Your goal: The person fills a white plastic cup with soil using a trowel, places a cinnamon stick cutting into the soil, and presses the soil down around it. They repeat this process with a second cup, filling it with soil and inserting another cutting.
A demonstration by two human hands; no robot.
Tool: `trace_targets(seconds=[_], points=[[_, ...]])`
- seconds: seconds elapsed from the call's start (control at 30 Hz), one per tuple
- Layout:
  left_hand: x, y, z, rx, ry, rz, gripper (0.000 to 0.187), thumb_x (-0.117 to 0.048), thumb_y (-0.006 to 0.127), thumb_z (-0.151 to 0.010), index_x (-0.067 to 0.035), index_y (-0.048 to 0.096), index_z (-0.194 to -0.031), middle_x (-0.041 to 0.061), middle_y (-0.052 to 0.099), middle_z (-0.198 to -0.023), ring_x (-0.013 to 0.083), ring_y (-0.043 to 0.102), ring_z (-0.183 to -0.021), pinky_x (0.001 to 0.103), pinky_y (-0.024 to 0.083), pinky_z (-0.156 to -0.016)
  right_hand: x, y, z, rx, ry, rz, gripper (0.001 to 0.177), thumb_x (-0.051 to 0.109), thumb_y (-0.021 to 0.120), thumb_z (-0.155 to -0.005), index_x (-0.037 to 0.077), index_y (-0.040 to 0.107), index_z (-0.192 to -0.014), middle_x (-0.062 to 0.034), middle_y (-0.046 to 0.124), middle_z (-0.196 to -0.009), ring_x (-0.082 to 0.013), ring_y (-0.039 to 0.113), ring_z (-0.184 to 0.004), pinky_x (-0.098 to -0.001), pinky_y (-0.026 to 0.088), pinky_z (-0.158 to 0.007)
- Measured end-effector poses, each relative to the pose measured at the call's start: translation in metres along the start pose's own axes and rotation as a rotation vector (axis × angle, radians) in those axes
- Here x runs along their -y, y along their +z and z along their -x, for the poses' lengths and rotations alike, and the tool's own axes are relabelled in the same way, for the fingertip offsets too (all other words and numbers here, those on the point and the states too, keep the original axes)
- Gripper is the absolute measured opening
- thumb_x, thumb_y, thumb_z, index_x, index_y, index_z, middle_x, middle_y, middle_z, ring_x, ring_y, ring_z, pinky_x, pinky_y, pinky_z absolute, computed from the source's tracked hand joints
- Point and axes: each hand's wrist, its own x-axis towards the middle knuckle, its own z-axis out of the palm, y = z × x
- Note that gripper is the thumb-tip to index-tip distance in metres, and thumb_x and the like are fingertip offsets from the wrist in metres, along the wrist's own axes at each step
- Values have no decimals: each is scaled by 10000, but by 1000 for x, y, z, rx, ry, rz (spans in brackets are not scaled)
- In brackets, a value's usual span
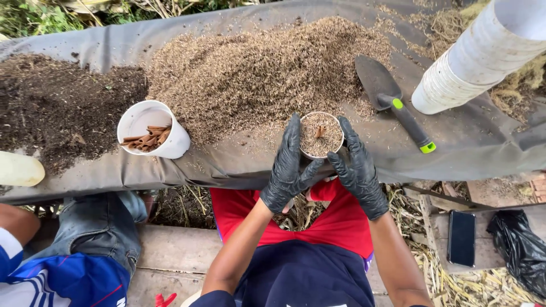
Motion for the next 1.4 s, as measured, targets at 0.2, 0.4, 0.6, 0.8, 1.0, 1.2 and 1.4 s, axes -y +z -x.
trace_targets(seconds=[0.2, 0.4, 0.6, 0.8, 1.0, 1.2, 1.4], points=[[2, 4, 9, -15, -166, 158, 933, -325, 741, -943, 49, 217, -1618, 319, 416, -1543, 483, 440, -1420, 542, 386, -1181, -36, 10, 5, 66, 155, -108, 821, 426, 680, -944, 136, 328, -1627, -237, 481, -1553, -498, 506, -1324, -592, 470, -1069], [2, -1, 3, -5, -302, 239, 973, -334, 817, -874, -1, 281, -1615, 271, 468, -1514, 441, 486, -1390, 529, 417, -1161, -37, 16, 6, 35, 224, 17, 884, 603, 644, -892, 189, 372, -1624, -232, 609, -1380, -485, 613, -1169, -596, 542, -939], [-7, -31, -72, -12, -146, 276, 1048, -279, 882, -805, 53, 270, -1588, 307, 448, -1516, 475, 459, -1411, 535, 409, -1173, 2, -20, -66, 26, 183, -13, 953, 682, 615, -852, 88, 438, -1576, -288, 550, -1439, -536, 543, -1259, -619, 477, -1020], [33, -23, -177, -77, -29, 222, 895, -285, 752, -963, 16, 222, -1618, 306, 397, -1566, 435, 455, -1438, 517, 435, -1202, 13, -39, -197, 108, 294, -9, 823, 635, 553, -877, 280, 401, -1603, -96, 561, -1503, -353, 556, -1333, -523, 459, -1078], [108, -20, -303, 285, -180, 657, 798, -454, 479, -1079, 44, 117, -1587, 385, 393, -1560, 470, 503, -1424, 494, 502, -1210, -66, -38, -316, 92, -310, 191, 194, -107, 729, -971, -191, 652, -1129, -400, 586, -1340, -497, 666, -1142, -488, 630, -977], [225, 64, -357, 543, -483, 246, 838, -494, 546, -946, -67, 262, -1609, 59, 726, -1145, 234, 683, -1078, 356, 542, -925, -180, -8, -372, 37, 492, -667, 728, 385, 536, -1015, 112, 259, -1630, -7, 477, -932, -147, 626, -970, -349, 625, -1026], [252, 95, -370, 750, -547, 125, 961, -648, 497, -923, -28, 223, -1604, 191, 288, -1670, 354, 313, -1529, 468, 289, -1217, -245, -3, -376, 152, 412, -148, 697, 526, 311, -1048, 87, 277, -1588, -265, 302, -1637, -418, 273, -1514, -547, 233, -1232]])
